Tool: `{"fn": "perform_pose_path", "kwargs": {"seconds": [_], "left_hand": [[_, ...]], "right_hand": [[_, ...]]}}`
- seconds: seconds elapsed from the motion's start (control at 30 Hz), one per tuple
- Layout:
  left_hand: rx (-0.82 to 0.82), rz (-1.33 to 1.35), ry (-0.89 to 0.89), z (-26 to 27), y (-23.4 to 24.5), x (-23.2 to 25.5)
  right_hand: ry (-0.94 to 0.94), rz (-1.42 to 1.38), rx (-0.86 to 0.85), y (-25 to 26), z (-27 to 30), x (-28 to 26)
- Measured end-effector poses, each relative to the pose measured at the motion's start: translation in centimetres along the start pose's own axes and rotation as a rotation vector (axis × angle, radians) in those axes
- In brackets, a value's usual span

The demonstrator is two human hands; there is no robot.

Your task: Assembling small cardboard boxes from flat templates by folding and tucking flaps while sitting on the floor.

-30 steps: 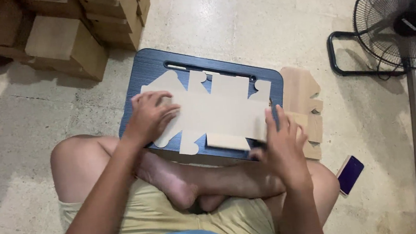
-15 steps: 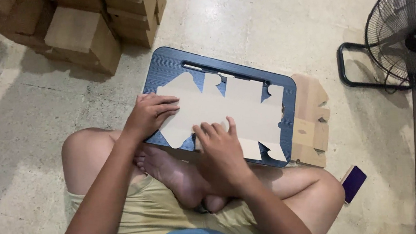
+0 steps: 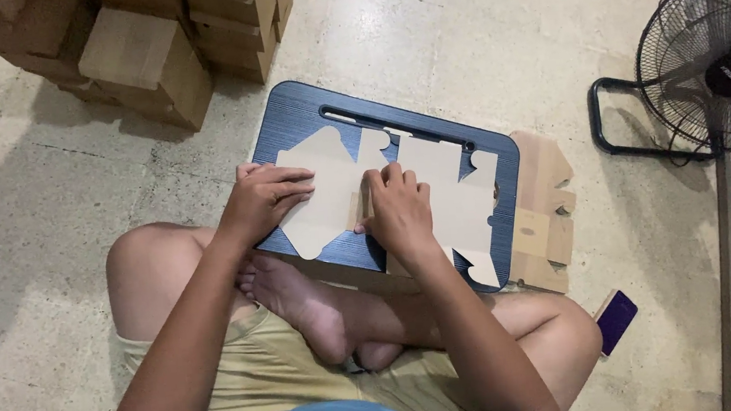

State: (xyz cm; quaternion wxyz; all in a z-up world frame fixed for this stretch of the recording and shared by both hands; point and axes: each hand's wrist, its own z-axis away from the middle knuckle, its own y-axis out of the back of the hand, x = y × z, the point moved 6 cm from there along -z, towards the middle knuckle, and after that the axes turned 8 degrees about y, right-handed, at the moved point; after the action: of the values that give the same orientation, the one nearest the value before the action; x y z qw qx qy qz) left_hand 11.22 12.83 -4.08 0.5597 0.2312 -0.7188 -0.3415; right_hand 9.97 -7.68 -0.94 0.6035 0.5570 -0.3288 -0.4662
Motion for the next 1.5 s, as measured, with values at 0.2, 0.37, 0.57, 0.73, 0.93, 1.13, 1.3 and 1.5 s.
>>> {"fn": "perform_pose_path", "kwargs": {"seconds": [0.2, 0.37, 0.57, 0.73, 0.93, 1.13, 1.3, 1.5], "left_hand": [[0.093, 0.020, -0.060, 0.1, -0.4, -0.8], [0.114, 0.033, -0.090, 0.1, -0.5, -1.2], [0.090, 0.057, -0.049, 0.2, -0.3, -1.0], [0.103, 0.034, -0.045, 0.0, -0.8, -1.5], [0.091, 0.039, -0.026, 0.0, -0.5, -1.2], [0.098, 0.028, -0.034, 0.2, -0.2, -0.8], [0.078, 0.007, -0.030, 0.2, 0.0, -0.5], [0.071, -0.020, -0.032, 0.3, -0.1, -0.4]], "right_hand": [[0.371, 0.048, 0.212, 2.9, 4.6, -8.7], [0.426, 0.072, 0.183, -3.6, 2.5, -10.2], [0.394, 0.006, 0.298, -2.4, -0.4, -8.2], [0.236, 0.099, 0.310, -5.1, -4.6, -4.9], [0.149, -0.043, 0.037, 0.1, -3.8, -5.0], [0.113, -0.727, 0.103, 2.7, -4.5, -2.4], [0.000, -0.353, 0.162, 1.9, -6.6, -1.7], [-0.068, -0.425, 0.160, -0.8, -8.9, 0.1]]}}
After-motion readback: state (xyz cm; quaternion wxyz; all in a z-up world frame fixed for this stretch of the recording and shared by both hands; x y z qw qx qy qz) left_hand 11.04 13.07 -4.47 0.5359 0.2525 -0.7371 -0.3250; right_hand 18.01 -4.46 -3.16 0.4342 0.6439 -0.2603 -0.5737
